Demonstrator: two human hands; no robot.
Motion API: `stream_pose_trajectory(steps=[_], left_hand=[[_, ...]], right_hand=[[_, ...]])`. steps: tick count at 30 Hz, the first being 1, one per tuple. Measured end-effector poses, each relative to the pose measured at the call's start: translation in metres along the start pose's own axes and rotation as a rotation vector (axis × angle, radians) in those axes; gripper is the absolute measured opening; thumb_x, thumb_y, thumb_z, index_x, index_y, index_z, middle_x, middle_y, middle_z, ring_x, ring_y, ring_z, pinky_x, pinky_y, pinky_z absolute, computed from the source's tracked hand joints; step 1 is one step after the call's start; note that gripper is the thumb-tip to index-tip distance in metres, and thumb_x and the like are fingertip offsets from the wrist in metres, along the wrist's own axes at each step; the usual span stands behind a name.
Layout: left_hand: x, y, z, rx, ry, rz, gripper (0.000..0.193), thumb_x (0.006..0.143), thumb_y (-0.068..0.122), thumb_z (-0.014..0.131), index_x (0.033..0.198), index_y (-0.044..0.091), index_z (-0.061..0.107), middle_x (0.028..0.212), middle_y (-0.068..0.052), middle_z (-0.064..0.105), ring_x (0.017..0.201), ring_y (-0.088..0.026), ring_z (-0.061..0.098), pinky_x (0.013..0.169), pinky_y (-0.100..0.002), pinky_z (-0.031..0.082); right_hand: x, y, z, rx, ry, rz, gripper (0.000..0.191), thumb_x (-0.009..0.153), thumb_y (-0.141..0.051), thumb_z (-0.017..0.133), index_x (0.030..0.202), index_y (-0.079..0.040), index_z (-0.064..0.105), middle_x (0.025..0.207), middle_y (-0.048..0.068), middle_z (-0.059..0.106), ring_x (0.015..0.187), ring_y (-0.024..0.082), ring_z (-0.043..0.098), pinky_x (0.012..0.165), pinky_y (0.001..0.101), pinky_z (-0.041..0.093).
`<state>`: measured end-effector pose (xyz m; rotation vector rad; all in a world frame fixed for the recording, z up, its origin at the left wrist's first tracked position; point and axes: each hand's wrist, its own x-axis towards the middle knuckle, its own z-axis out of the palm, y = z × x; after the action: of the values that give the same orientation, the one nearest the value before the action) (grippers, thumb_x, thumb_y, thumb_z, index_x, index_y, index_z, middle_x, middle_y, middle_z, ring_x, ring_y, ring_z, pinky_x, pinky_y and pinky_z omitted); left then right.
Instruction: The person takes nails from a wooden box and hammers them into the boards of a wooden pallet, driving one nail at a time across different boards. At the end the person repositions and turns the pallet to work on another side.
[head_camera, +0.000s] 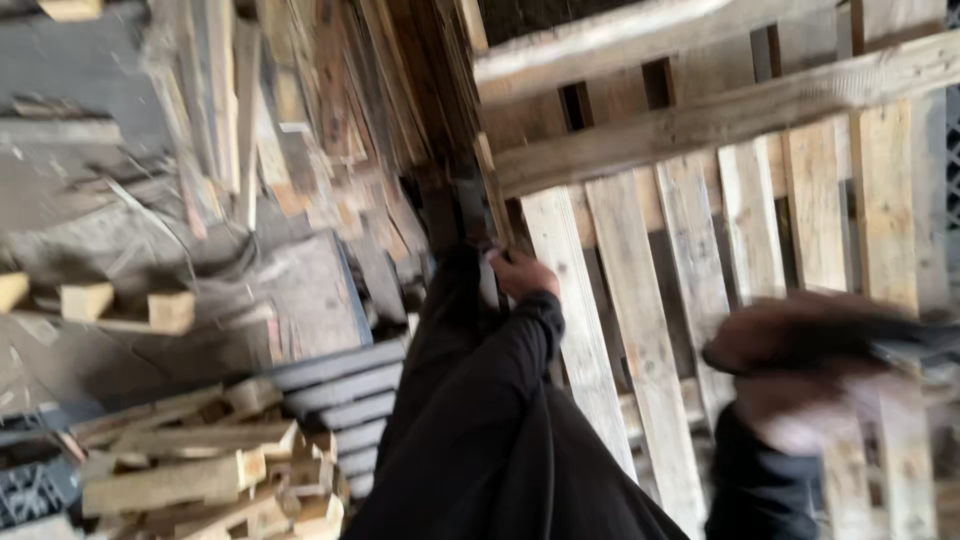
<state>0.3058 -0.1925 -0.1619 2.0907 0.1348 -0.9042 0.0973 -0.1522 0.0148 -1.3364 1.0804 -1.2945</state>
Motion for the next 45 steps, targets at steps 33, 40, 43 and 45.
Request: stream_pose_trajectory(steps=[33, 40, 43, 45], left_hand=[[-0.003, 0.013, -0.013, -0.038, -0.053, -0.011, 0.033, 0.105, 0.018, 0.049, 0.124, -0.005, 0.064, 0.115, -0.026, 0.070, 0.097, -0.040, 0.069, 0.084, -0.046, 0.055], [-0.003, 0.018, -0.010, -0.029, 0.047, 0.219, 0.035, 0.104, 0.018, 0.050, 0.123, -0.007, 0.065, 0.110, -0.030, 0.070, 0.095, -0.043, 0.069, 0.081, -0.049, 0.054], [-0.004, 0.005, -0.001, 0.046, 0.078, 0.259, 0.033, 0.103, 0.018, 0.053, 0.122, -0.006, 0.065, 0.108, -0.029, 0.071, 0.096, -0.043, 0.069, 0.082, -0.048, 0.055], [0.001, 0.003, 0.003, 0.113, 0.028, 0.242, 0.031, 0.106, 0.020, 0.053, 0.119, -0.005, 0.067, 0.107, -0.028, 0.071, 0.096, -0.044, 0.068, 0.083, -0.048, 0.054]], right_hand=[[0.010, 0.001, 0.040, 0.067, -0.091, -0.155, 0.051, 0.104, -0.051, 0.050, 0.097, -0.003, 0.065, 0.063, 0.004, 0.055, 0.051, 0.013, 0.051, 0.046, 0.0302, 0.042], [-0.046, 0.089, 0.053, -0.704, -0.280, 0.873, 0.054, 0.098, -0.053, 0.048, 0.102, -0.003, 0.068, 0.056, 0.004, 0.058, 0.046, 0.013, 0.058, 0.043, 0.0339, 0.047], [-0.060, 0.104, 0.044, -0.462, -0.212, 0.599, 0.052, 0.104, -0.050, 0.057, 0.097, 0.002, 0.060, 0.061, 0.004, 0.057, 0.052, 0.012, 0.051, 0.047, 0.0339, 0.044], [-0.056, 0.105, 0.048, -0.694, -0.322, 0.353, 0.051, 0.107, -0.049, 0.054, 0.102, -0.001, 0.067, 0.064, -0.001, 0.058, 0.061, 0.004, 0.053, 0.051, 0.0313, 0.045]])
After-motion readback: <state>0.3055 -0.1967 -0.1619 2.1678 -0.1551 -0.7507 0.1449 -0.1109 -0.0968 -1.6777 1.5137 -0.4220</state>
